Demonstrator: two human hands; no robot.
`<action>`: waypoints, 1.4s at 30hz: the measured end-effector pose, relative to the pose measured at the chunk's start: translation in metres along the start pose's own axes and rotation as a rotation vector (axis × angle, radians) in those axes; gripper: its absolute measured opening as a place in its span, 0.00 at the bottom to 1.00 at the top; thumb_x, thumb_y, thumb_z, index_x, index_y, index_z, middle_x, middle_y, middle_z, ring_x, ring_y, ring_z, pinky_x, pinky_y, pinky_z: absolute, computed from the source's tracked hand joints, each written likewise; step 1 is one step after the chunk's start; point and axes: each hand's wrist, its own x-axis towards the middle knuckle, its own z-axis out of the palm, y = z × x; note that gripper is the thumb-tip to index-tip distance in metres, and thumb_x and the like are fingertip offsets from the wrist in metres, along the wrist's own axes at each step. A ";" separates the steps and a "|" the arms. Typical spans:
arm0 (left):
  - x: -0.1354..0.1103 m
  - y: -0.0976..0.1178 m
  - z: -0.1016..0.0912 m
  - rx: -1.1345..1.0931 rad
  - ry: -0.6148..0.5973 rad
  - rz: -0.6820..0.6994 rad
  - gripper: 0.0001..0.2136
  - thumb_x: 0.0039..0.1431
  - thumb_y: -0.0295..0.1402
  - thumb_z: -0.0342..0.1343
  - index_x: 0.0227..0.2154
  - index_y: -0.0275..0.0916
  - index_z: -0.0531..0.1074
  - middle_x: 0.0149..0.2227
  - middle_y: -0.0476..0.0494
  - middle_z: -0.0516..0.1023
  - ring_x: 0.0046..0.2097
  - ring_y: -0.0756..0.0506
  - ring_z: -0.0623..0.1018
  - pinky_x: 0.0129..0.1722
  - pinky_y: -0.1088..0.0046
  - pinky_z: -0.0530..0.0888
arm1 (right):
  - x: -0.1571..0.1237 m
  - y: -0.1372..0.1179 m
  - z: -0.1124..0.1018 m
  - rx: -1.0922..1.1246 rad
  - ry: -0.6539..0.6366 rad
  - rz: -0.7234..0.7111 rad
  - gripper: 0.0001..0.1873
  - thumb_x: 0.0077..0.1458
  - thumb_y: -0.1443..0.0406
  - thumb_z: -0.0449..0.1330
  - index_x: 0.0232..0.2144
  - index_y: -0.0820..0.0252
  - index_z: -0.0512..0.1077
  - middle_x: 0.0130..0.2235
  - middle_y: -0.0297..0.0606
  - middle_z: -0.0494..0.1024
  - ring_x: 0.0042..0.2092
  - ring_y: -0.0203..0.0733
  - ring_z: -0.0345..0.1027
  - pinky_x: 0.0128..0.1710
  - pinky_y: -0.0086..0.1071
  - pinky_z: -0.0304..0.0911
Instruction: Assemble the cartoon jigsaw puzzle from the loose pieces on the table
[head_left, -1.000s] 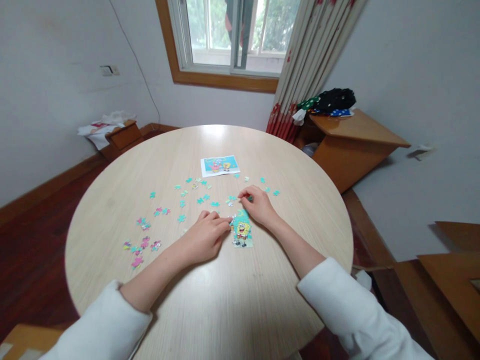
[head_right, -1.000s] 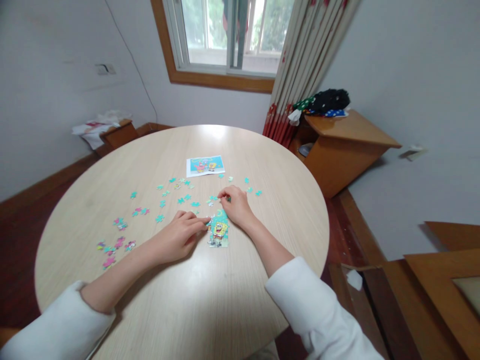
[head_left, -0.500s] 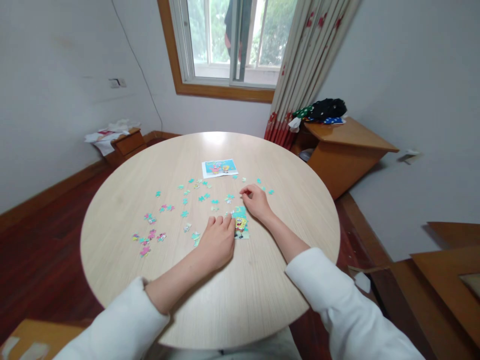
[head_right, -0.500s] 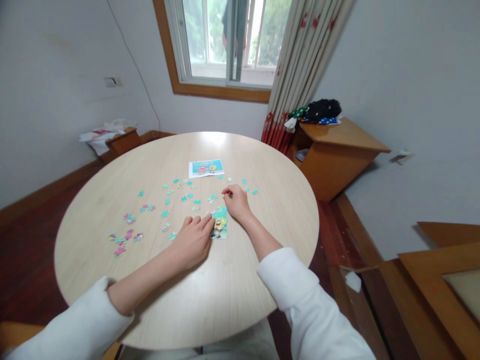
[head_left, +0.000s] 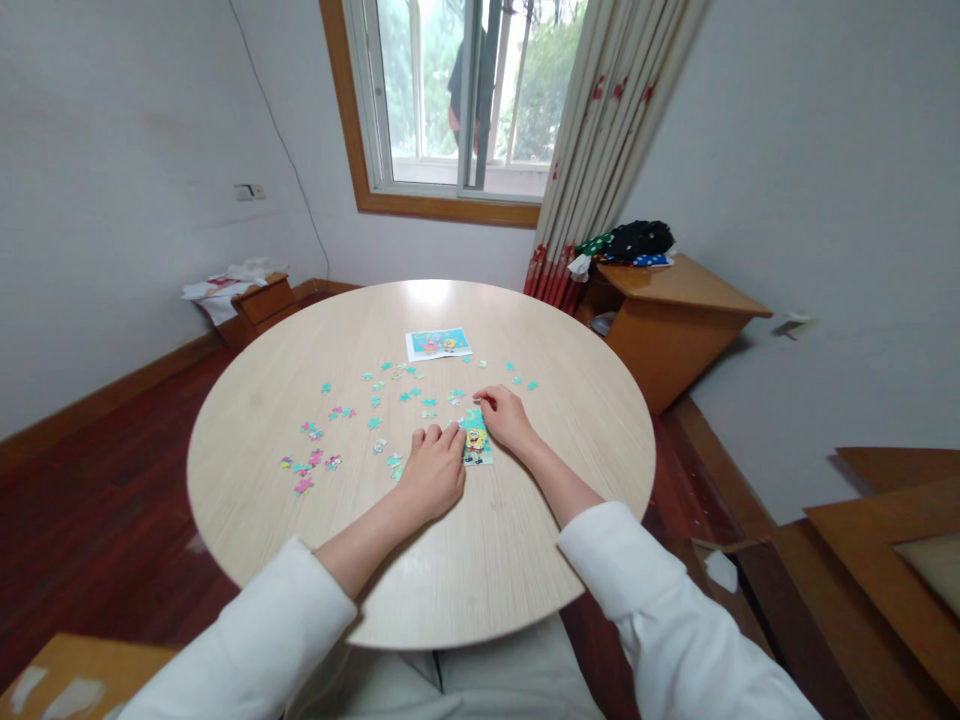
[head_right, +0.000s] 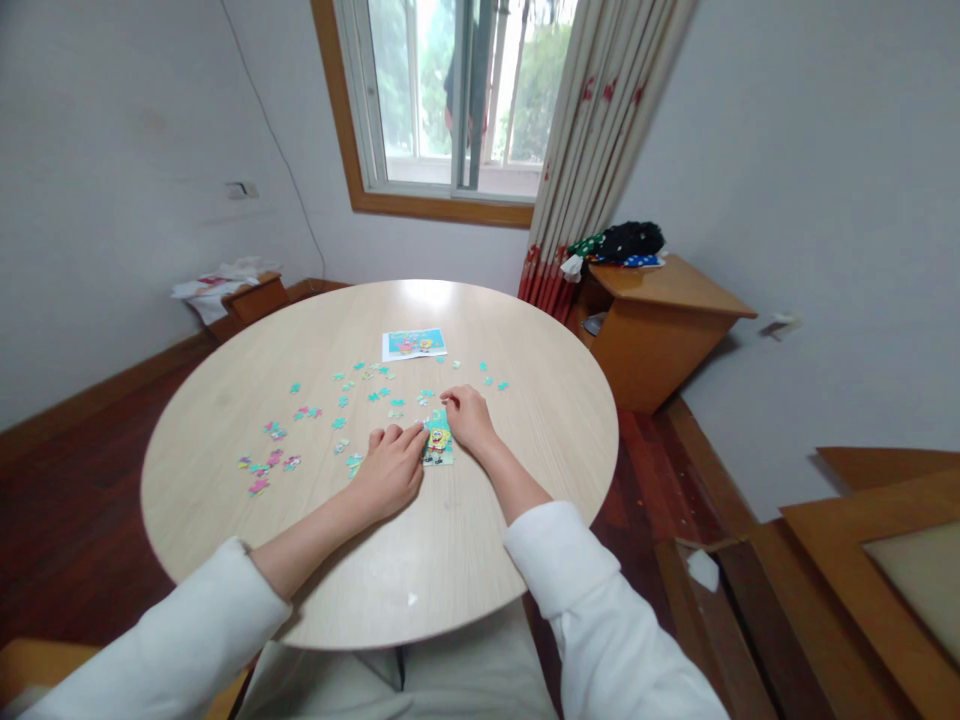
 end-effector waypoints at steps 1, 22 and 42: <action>-0.001 0.000 0.000 -0.006 0.007 -0.004 0.20 0.58 0.27 0.44 0.53 0.35 0.66 0.57 0.35 0.68 0.51 0.36 0.67 0.50 0.56 0.61 | -0.003 -0.001 0.000 -0.017 -0.006 0.002 0.15 0.52 0.74 0.50 0.34 0.61 0.77 0.37 0.41 0.77 0.40 0.39 0.69 0.45 0.33 0.63; -0.039 -0.080 0.010 -0.098 0.345 -0.475 0.20 0.57 0.26 0.41 0.51 0.31 0.68 0.57 0.28 0.69 0.60 0.39 0.66 0.62 0.49 0.52 | -0.081 -0.060 -0.021 -0.408 -0.245 -0.042 0.24 0.66 0.60 0.43 0.61 0.57 0.61 0.65 0.48 0.57 0.66 0.45 0.48 0.62 0.43 0.47; -0.050 -0.097 0.014 -0.310 0.539 -0.506 0.20 0.55 0.27 0.41 0.49 0.30 0.69 0.52 0.30 0.73 0.56 0.38 0.70 0.59 0.59 0.62 | -0.104 -0.079 -0.023 -0.493 -0.230 -0.062 0.31 0.66 0.56 0.40 0.66 0.63 0.46 0.69 0.46 0.40 0.69 0.47 0.29 0.65 0.46 0.31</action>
